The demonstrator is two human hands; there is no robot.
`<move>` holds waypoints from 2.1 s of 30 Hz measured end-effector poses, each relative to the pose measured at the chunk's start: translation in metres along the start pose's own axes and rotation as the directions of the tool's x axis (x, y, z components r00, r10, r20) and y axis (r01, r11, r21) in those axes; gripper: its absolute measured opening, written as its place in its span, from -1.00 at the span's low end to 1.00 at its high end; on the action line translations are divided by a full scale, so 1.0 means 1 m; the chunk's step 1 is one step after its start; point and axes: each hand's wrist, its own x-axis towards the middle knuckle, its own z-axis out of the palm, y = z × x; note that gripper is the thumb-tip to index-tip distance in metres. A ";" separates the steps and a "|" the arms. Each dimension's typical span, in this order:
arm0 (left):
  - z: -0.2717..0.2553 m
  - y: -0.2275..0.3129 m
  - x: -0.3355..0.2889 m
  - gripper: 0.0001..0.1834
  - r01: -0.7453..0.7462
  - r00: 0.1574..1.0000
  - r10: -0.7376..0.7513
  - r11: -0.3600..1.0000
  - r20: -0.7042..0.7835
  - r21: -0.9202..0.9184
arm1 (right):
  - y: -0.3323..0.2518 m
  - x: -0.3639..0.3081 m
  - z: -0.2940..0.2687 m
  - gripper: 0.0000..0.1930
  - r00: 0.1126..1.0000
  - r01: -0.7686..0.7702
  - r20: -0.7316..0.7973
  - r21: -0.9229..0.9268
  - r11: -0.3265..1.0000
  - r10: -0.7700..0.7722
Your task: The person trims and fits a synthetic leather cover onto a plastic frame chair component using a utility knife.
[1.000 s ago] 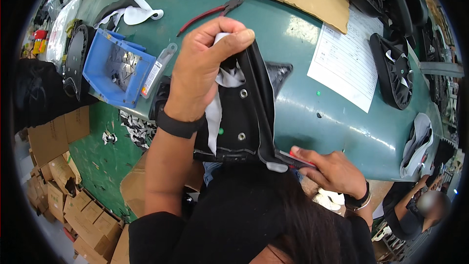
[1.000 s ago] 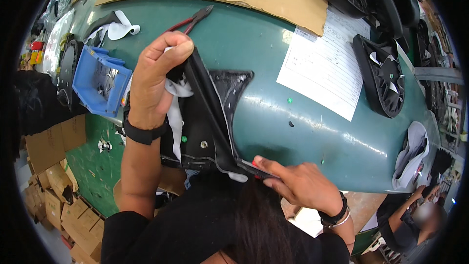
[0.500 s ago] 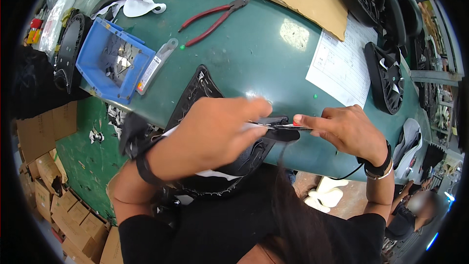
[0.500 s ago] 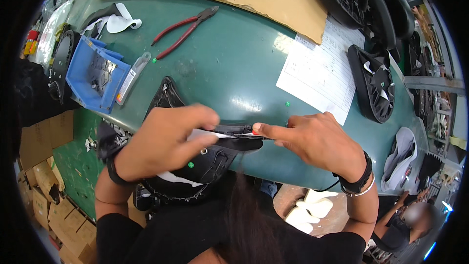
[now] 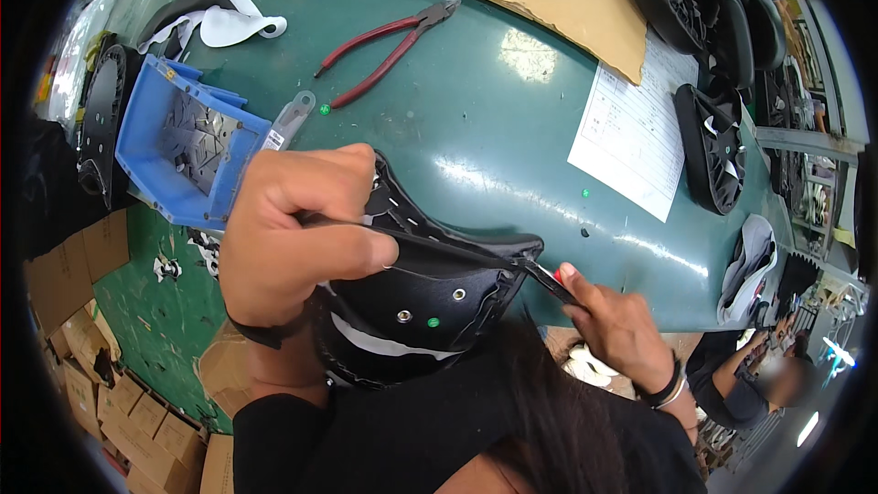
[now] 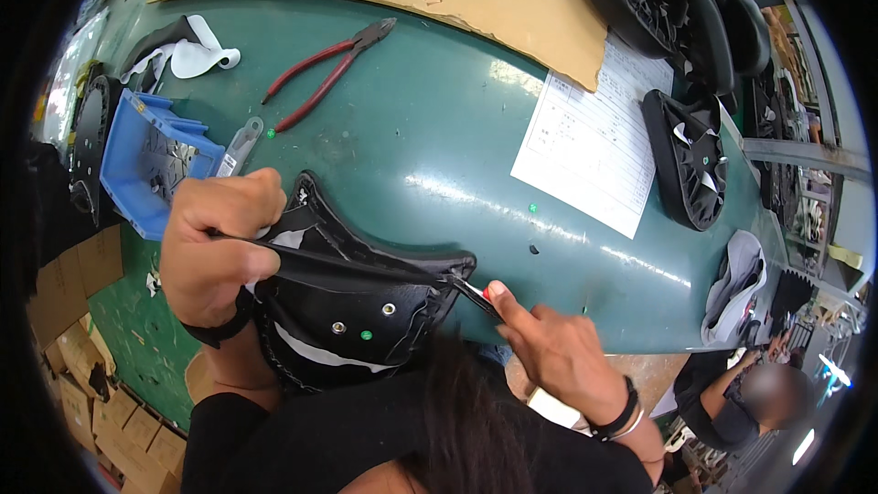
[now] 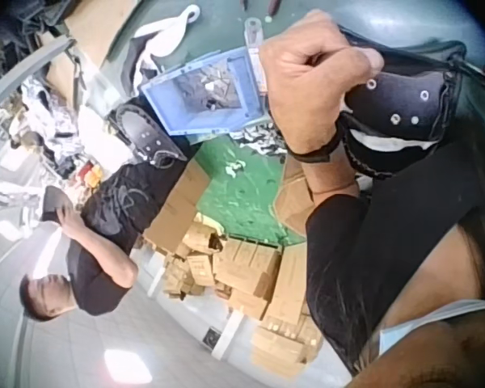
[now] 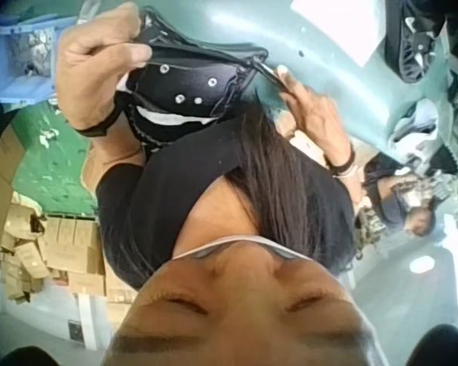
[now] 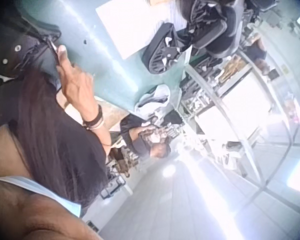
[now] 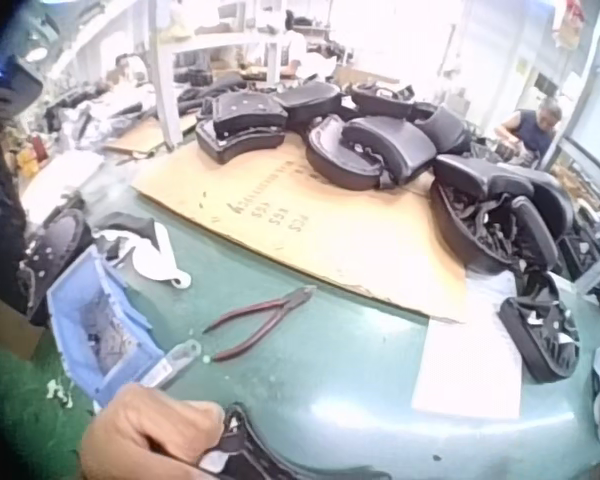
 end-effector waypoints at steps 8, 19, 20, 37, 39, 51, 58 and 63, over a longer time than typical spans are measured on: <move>0.018 0.003 -0.024 -0.63 -0.433 0.873 0.248 0.791 -0.421 -0.432 | -0.039 -0.013 0.053 -0.39 0.918 -0.183 -0.300 0.255 0.949 0.258; 0.010 -0.015 -0.078 -0.61 0.116 0.883 0.063 0.931 -0.465 0.346 | -0.005 -0.007 0.071 -0.70 0.810 -0.039 -0.298 0.831 0.555 0.504; 0.007 -0.035 -0.082 -0.59 0.358 0.862 -0.151 0.857 -0.483 0.370 | -0.010 0.008 0.065 -0.72 0.870 -0.037 -0.273 0.795 0.606 0.411; 0.001 -0.007 -0.011 -0.70 0.436 0.729 -0.349 0.900 0.589 -0.007 | 0.184 0.177 -0.123 -0.45 0.717 0.369 -0.421 0.905 0.211 0.556; 0.008 -0.014 -0.047 -0.64 0.614 0.477 -0.529 0.772 0.702 0.164 | 0.193 0.195 -0.125 -0.48 0.679 0.450 -0.468 0.874 0.183 0.566; 0.028 -0.038 -0.052 -0.46 0.136 0.976 -0.127 0.990 -0.178 0.041 | 0.039 0.047 -0.023 -0.44 0.910 0.309 -0.220 0.924 -0.223 0.350; 0.045 -0.058 -0.019 -0.55 0.023 0.982 0.151 0.505 -0.115 0.863 | 0.026 -0.019 0.053 -0.62 0.999 0.000 -0.023 0.821 0.572 0.034; 0.053 -0.032 -0.046 -0.60 -0.040 0.999 0.051 0.441 0.019 0.897 | 0.069 -0.056 0.025 -0.66 0.995 -0.094 0.092 0.819 0.566 0.033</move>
